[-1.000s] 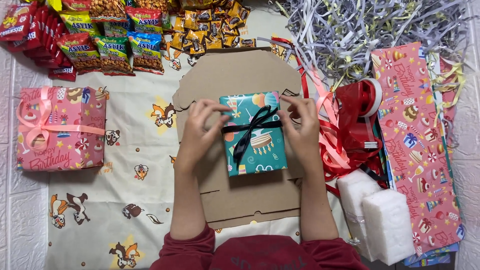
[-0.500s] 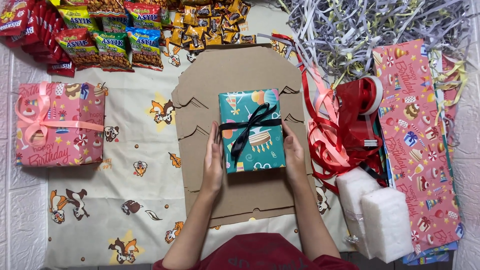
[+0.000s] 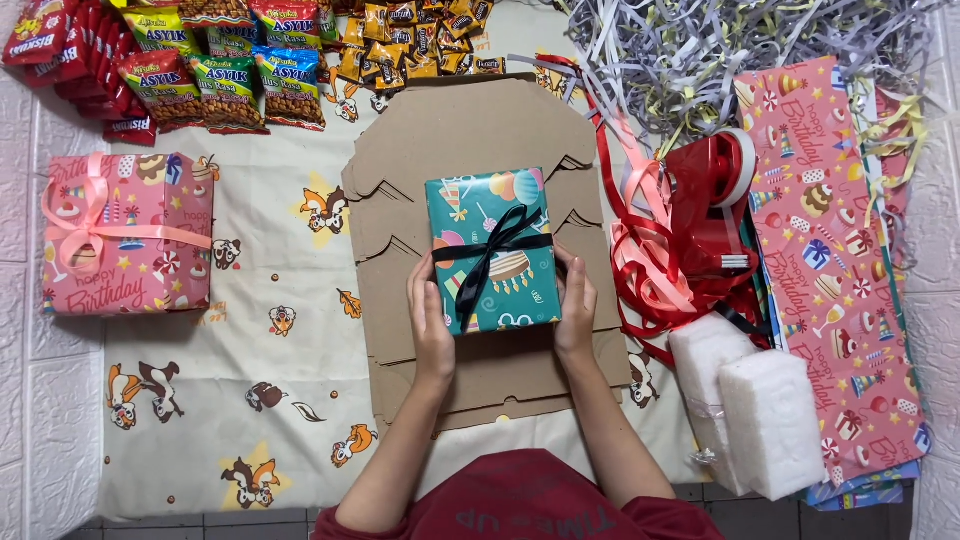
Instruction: Tying a ribbon on a gift box and applying small decorative stickers to a cardboard cutout.
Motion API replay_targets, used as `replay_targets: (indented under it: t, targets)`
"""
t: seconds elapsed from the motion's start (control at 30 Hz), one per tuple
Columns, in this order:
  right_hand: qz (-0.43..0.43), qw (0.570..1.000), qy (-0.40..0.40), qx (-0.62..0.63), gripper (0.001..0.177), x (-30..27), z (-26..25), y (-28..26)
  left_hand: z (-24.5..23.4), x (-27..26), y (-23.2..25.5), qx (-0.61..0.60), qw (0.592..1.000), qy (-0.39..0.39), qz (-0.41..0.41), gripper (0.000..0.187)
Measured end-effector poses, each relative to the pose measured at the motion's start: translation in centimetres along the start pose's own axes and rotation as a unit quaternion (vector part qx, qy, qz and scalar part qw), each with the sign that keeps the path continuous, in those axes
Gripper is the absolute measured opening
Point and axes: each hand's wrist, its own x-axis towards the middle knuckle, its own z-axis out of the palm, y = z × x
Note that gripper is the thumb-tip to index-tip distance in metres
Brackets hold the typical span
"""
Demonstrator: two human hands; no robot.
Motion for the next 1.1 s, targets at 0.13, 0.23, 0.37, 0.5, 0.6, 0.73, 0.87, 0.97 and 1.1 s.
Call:
replay_targets:
  t: [0.13, 0.23, 0.37, 0.5, 0.6, 0.73, 0.87, 0.97, 1.1]
  targets:
    - [-0.015, 1.0, -0.01, -0.023, 0.057, 0.1, 0.0, -1.1, 0.1, -0.2, 1.4, 0.013, 1.0, 0.001, 0.013, 0.06]
    - [-0.021, 0.998, -0.031, -0.046, 0.059, -0.1, 0.7, -3.7, 0.0, -0.1, 2.9, -0.041, 0.999, -0.007, 0.013, 0.061]
    - [-0.131, 0.985, -0.002, -0.116, 0.039, 0.0, 0.3, -6.6, -2.2, 0.3, 3.3, 0.055, 0.991, -0.003, 0.118, 0.049]
    - [-0.247, 0.937, -0.016, -0.246, 0.025, -0.1, 0.2, -9.0, -3.7, 0.3, 2.9, 0.264, 0.937, -0.051, 0.225, 0.037]
    - [-0.338, 0.868, -0.073, -0.357, 0.035, 0.1, 0.5, -8.3, -3.8, -0.1, 3.5, 0.321, 0.914, -0.051, 0.241, 0.032]
    - [-0.38, 0.804, -0.109, -0.444, 0.048, -0.4, 1.8, -8.4, -3.6, -0.3, 4.8, 0.309, 0.914, -0.037, 0.261, 0.017]
    - [-0.367, 0.772, -0.112, -0.507, 0.054, -0.3, 1.8, -7.9, -3.6, -0.4, 5.3, 0.296, 0.923, -0.028, 0.244, 0.012]
    - [-0.341, 0.786, -0.11, -0.504, 0.054, -0.3, 1.7, -7.6, -3.6, -0.3, 5.4, 0.275, 0.933, -0.029, 0.231, 0.013]
    - [-0.328, 0.794, -0.108, -0.5, 0.052, -0.2, 1.8, -7.4, -3.3, -0.1, 4.9, 0.251, 0.939, -0.037, 0.233, 0.014]
